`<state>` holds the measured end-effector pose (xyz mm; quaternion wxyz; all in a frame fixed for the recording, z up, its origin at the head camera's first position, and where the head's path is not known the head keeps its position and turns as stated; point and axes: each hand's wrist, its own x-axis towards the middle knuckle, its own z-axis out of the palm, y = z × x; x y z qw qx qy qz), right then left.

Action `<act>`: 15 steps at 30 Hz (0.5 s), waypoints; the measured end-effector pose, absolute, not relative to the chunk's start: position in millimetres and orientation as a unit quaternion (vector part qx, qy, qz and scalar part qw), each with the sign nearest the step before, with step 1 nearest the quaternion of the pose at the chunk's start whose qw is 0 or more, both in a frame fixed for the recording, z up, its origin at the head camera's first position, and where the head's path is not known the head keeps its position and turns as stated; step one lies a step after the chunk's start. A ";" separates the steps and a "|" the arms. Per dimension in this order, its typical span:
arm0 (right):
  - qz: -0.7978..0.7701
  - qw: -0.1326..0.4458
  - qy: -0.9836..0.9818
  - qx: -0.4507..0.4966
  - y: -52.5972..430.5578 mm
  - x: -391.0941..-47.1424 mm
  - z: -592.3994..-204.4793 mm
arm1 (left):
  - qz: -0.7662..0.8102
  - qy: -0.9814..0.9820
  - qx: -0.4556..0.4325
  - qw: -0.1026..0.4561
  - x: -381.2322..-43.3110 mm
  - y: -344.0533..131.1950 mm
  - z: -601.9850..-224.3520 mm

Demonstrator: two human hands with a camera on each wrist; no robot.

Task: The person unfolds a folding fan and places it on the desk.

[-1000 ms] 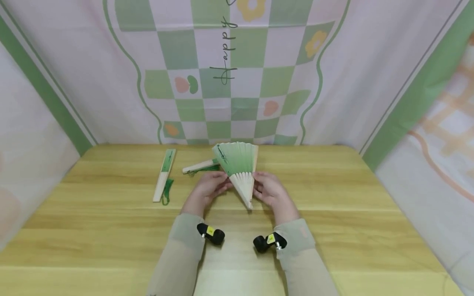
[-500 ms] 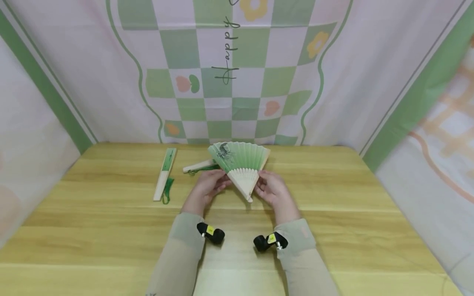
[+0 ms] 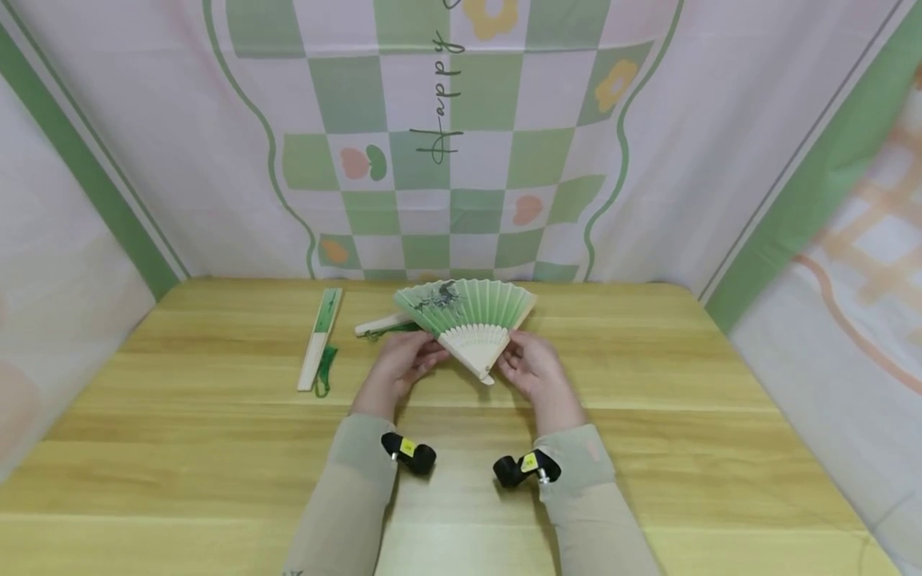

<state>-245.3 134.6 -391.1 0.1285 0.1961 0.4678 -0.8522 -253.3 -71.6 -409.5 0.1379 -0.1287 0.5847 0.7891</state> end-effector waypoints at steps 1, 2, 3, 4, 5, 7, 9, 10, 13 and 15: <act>-0.853 0.128 0.467 0.197 134.7 -245.6 -391.3 | 0.790 0.582 -0.131 0.137 -253.4 -71.9 -409.3; -0.853 0.127 0.465 0.198 134.8 -245.8 -391.4 | 0.791 0.582 -0.132 0.136 -253.4 -72.2 -409.2; -0.855 0.126 0.461 0.201 134.6 -246.0 -391.4 | 0.791 0.581 -0.135 0.135 -253.4 -72.5 -409.0; -0.856 0.126 0.459 0.202 134.7 -246.1 -391.5 | 0.791 0.581 -0.136 0.135 -253.3 -72.8 -409.0; -0.857 0.125 0.456 0.204 134.6 -246.2 -391.5 | 0.792 0.580 -0.139 0.133 -253.1 -73.1 -408.8; -0.859 0.124 0.452 0.206 134.3 -246.2 -391.3 | 0.793 0.578 -0.142 0.130 -253.1 -73.6 -408.7; -0.861 0.121 0.446 0.210 133.8 -246.3 -390.8 | 0.794 0.577 -0.144 0.127 -253.2 -74.0 -408.6; -0.862 0.120 0.446 0.210 133.7 -246.4 -390.7 | 0.795 0.576 -0.144 0.126 -253.2 -74.1 -408.6; -0.862 0.116 0.446 0.211 133.5 -246.2 -389.5 | 0.797 0.573 -0.144 0.123 -253.4 -74.3 -409.0; -0.864 0.109 0.443 0.215 133.2 -245.9 -388.4 | 0.799 0.571 -0.146 0.120 -253.5 -74.5 -409.3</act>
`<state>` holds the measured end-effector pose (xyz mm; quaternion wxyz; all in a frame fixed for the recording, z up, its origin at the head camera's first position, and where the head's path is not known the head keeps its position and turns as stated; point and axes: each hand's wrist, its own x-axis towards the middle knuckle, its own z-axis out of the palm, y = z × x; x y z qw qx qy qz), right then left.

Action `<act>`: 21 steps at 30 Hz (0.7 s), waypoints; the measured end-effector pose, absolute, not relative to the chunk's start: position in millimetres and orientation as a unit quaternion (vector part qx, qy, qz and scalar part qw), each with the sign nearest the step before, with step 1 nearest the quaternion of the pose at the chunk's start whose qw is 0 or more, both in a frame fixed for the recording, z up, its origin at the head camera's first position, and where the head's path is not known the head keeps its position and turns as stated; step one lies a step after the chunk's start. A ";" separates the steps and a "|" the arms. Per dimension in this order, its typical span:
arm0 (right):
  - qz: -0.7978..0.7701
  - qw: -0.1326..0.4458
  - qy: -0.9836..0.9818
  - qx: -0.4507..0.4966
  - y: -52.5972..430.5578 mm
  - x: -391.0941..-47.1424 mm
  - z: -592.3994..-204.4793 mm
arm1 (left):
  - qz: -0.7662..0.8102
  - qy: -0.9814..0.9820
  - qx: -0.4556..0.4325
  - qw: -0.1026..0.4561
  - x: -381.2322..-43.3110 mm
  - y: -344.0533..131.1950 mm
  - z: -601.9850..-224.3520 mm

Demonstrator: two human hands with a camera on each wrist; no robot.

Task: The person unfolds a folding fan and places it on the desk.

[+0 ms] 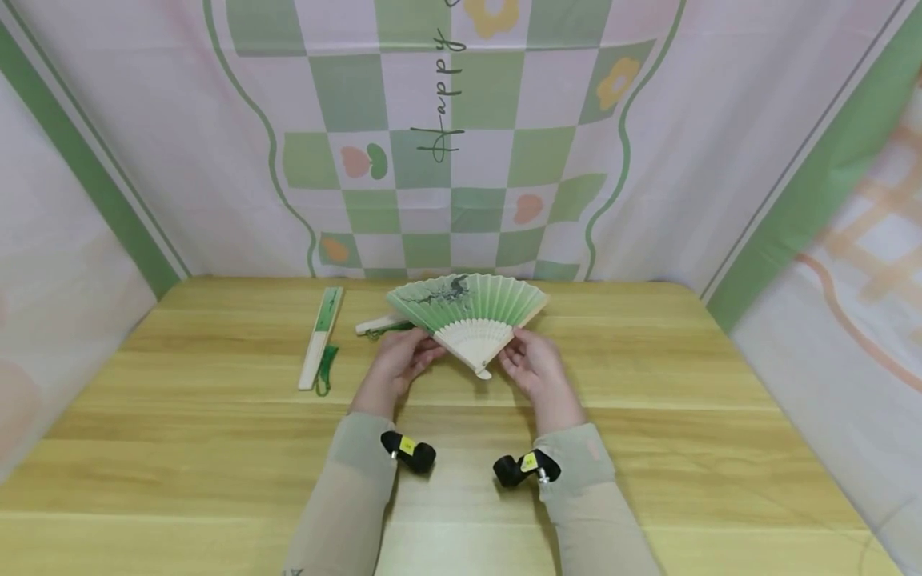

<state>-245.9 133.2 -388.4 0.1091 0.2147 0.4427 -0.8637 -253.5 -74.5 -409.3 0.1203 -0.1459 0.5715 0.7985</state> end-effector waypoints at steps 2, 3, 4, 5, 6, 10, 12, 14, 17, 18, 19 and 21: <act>-0.865 0.105 0.442 0.216 133.8 -245.5 -388.5 | 0.799 0.570 -0.149 0.118 -253.5 -74.6 -409.6; -0.865 0.102 0.440 0.217 134.0 -245.5 -388.7 | 0.800 0.569 -0.151 0.116 -253.5 -74.7 -409.6; -0.867 0.099 0.438 0.217 134.2 -245.5 -389.1 | 0.801 0.568 -0.152 0.114 -253.6 -74.8 -409.6; -0.868 0.097 0.435 0.218 134.5 -245.7 -389.6 | 0.801 0.568 -0.153 0.112 -253.5 -74.9 -409.5; -0.870 0.096 0.433 0.217 134.9 -245.8 -390.0 | 0.800 0.569 -0.154 0.111 -253.6 -74.9 -409.5; -0.873 0.092 0.426 0.218 136.3 -247.1 -391.8 | 0.797 0.573 -0.159 0.109 -253.0 -75.1 -408.5; -0.874 0.092 0.423 0.219 136.5 -247.8 -392.7 | 0.796 0.573 -0.163 0.108 -252.3 -75.4 -408.1; -0.876 0.089 0.419 0.219 136.5 -248.2 -393.2 | 0.797 0.572 -0.165 0.107 -251.8 -75.6 -408.2; -0.878 0.083 0.417 0.218 136.8 -248.8 -393.6 | 0.803 0.564 -0.165 0.103 -251.8 -75.9 -408.4; -0.879 0.081 0.416 0.218 136.8 -248.7 -393.2 | 0.804 0.562 -0.164 0.102 -252.0 -75.9 -408.6; -0.880 0.080 0.414 0.217 136.8 -248.6 -392.8 | 0.805 0.561 -0.163 0.102 -252.0 -75.9 -408.4; -0.881 0.077 0.413 0.218 136.6 -248.3 -391.6 | 0.806 0.560 -0.162 0.101 -252.1 -75.9 -408.2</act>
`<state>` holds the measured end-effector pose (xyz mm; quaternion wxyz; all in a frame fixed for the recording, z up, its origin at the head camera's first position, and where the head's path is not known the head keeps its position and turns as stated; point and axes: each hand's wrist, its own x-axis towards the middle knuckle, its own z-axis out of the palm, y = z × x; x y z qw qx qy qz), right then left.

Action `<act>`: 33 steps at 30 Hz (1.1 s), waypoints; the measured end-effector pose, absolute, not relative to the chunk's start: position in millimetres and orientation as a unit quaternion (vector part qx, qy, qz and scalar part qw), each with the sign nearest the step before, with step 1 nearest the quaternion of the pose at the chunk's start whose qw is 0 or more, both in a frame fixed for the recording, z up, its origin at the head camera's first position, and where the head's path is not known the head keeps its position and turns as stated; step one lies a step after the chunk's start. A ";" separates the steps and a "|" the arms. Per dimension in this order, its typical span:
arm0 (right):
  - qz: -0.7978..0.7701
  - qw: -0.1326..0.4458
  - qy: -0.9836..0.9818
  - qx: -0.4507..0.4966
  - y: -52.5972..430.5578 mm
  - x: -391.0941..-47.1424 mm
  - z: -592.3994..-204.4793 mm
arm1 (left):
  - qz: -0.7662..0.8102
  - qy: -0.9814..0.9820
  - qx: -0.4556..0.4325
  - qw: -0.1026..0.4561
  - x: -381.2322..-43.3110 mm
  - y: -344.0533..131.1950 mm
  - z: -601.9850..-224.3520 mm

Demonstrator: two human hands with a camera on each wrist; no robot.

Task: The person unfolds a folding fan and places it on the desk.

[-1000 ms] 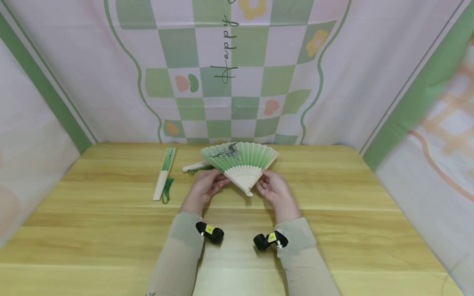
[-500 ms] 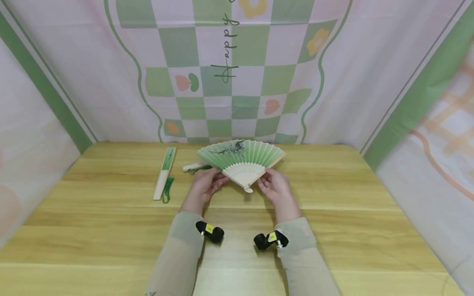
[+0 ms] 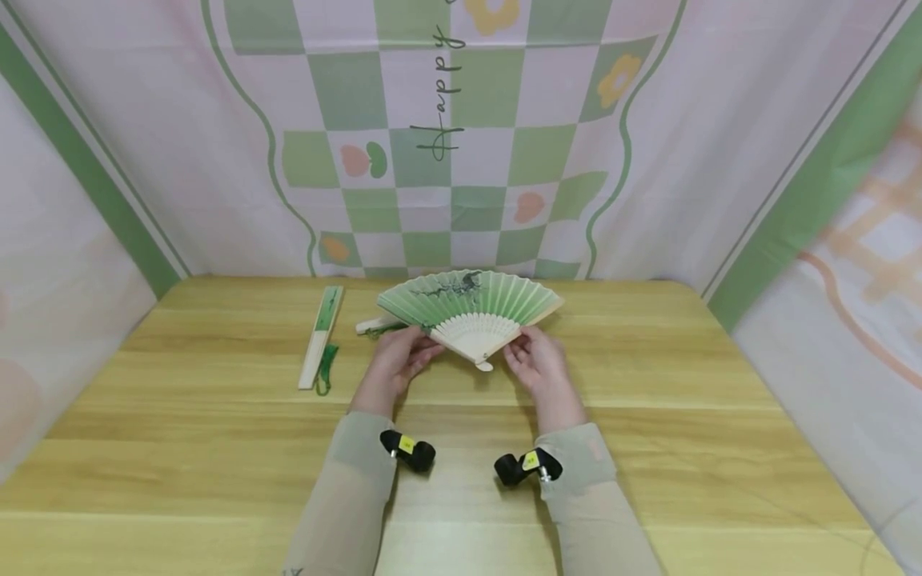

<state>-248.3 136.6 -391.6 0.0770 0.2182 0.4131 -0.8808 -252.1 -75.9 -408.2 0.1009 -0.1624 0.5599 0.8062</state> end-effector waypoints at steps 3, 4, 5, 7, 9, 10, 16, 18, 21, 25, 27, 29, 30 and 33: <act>-0.882 0.071 0.413 0.216 135.8 -248.0 -390.8 | 0.804 0.562 -0.164 0.102 -251.6 -76.3 -408.0; -0.882 0.068 0.414 0.215 135.7 -248.3 -391.0 | 0.804 0.562 -0.164 0.102 -251.5 -76.6 -408.1; -0.882 0.065 0.415 0.215 135.5 -248.6 -391.1 | 0.804 0.562 -0.163 0.102 -251.5 -77.0 -408.1; -0.882 0.058 0.415 0.218 135.7 -249.0 -390.9 | 0.804 0.563 -0.162 0.104 -251.3 -77.8 -408.3; -0.881 0.056 0.416 0.220 136.7 -249.2 -390.4 | 0.804 0.562 -0.161 0.107 -251.2 -78.7 -408.3; -0.880 0.055 0.417 0.223 137.0 -248.9 -389.4 | 0.805 0.561 -0.161 0.107 -251.4 -79.0 -408.5; -0.873 0.044 0.428 0.229 138.8 -249.2 -387.0 | 0.806 0.559 -0.161 0.110 -252.5 -78.6 -405.8; -0.874 0.041 0.426 0.231 139.5 -249.5 -387.0 | 0.806 0.558 -0.163 0.112 -253.1 -78.4 -404.9; -0.875 0.036 0.420 0.239 140.6 -249.1 -386.7 | 0.806 0.555 -0.170 0.117 -253.5 -78.8 -403.8; -0.874 0.032 0.413 0.253 141.1 -248.2 -386.5 | 0.808 0.547 -0.181 0.121 -252.8 -80.2 -402.9; -0.874 0.031 0.410 0.259 141.1 -247.7 -386.8 | 0.810 0.543 -0.183 0.121 -252.2 -80.6 -402.8; -0.875 0.027 0.405 0.265 141.2 -247.6 -387.3 | 0.812 0.539 -0.185 0.122 -251.7 -81.0 -403.3; -0.875 0.024 0.403 0.267 141.3 -247.5 -387.6 | 0.813 0.537 -0.186 0.122 -251.5 -81.1 -403.6; -0.877 0.010 0.393 0.277 141.0 -247.7 -388.4 | 0.816 0.532 -0.187 0.124 -250.9 -81.6 -404.6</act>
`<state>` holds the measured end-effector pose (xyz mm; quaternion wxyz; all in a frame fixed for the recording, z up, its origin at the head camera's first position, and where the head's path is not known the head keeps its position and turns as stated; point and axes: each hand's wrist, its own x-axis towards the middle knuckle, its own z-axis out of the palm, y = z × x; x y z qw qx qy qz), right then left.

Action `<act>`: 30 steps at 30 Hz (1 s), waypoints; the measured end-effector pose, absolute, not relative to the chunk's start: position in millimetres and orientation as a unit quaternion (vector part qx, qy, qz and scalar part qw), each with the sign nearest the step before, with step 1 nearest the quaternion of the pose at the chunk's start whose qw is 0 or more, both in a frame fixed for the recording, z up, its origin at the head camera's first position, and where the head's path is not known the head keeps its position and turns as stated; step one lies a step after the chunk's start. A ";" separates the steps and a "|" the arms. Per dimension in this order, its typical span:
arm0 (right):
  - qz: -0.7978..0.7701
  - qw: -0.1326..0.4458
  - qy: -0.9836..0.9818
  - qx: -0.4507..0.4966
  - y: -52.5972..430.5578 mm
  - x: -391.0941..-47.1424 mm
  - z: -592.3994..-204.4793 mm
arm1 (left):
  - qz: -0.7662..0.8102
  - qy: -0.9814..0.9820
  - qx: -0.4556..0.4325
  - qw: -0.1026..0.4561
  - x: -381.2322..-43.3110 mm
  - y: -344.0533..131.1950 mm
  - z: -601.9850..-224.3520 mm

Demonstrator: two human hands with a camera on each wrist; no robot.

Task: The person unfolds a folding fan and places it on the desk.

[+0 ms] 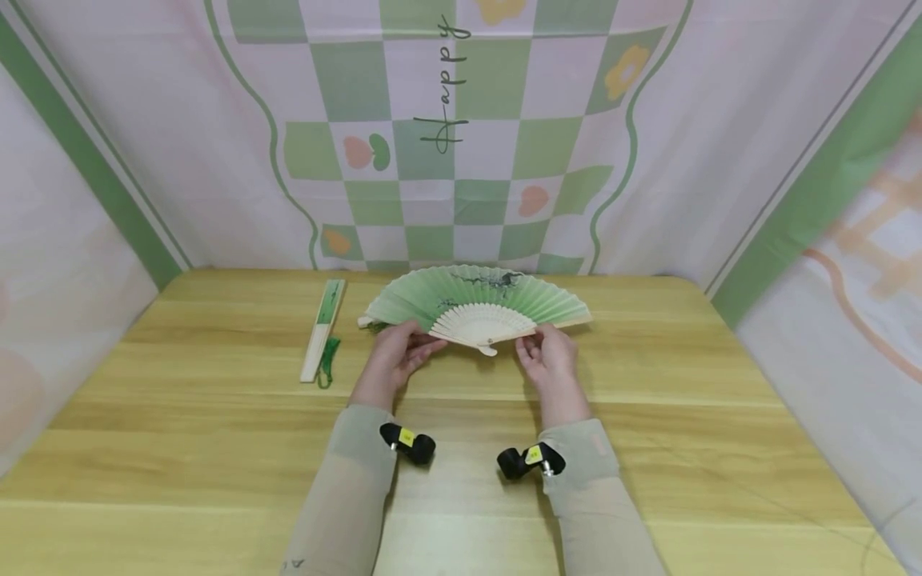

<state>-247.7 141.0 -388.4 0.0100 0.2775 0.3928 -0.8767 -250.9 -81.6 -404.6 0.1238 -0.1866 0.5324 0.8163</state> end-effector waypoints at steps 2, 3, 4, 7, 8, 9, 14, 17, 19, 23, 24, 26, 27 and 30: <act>-0.878 0.003 0.388 0.281 141.1 -247.9 -388.5 | 0.819 0.529 -0.186 0.126 -251.0 -81.9 -404.6; -0.878 0.000 0.386 0.282 141.1 -247.7 -388.2 | 0.820 0.527 -0.185 0.126 -251.1 -81.9 -404.4; -0.879 -0.002 0.384 0.284 141.1 -247.6 -388.1 | 0.821 0.526 -0.184 0.127 -251.1 -82.0 -404.2; -0.880 -0.008 0.379 0.286 141.1 -247.0 -387.1 | 0.824 0.521 -0.183 0.129 -251.3 -82.0 -403.7; -0.880 -0.009 0.379 0.286 141.1 -246.7 -386.7 | 0.825 0.519 -0.184 0.128 -251.2 -82.0 -403.5; -0.881 -0.010 0.377 0.285 141.0 -246.5 -386.4 | 0.826 0.517 -0.185 0.127 -251.3 -82.0 -403.6; -0.885 -0.013 0.371 0.281 141.3 -245.9 -386.0 | 0.834 0.504 -0.188 0.122 -251.3 -81.7 -404.4; -0.886 -0.017 0.366 0.286 141.7 -245.4 -386.4 | 0.844 0.490 -0.183 0.119 -250.9 -81.5 -405.2; -0.886 -0.026 0.360 0.292 141.8 -245.3 -386.6 | 0.851 0.480 -0.175 0.119 -250.3 -81.1 -405.8; -0.884 -0.043 0.352 0.305 142.6 -245.7 -387.0 | 0.864 0.463 -0.159 0.119 -249.2 -78.8 -407.0; -0.883 -0.048 0.351 0.307 142.9 -246.0 -387.2 | 0.866 0.460 -0.156 0.119 -249.1 -78.1 -407.3; -0.882 -0.052 0.352 0.309 144.0 -246.4 -387.3 | 0.870 0.454 -0.153 0.116 -249.2 -76.6 -407.7; -0.882 -0.053 0.353 0.309 144.3 -246.3 -386.9 | 0.870 0.454 -0.152 0.115 -249.4 -75.7 -407.9; -0.883 -0.056 0.350 0.308 146.0 -246.1 -385.8 | 0.873 0.451 -0.149 0.115 -250.1 -73.1 -407.6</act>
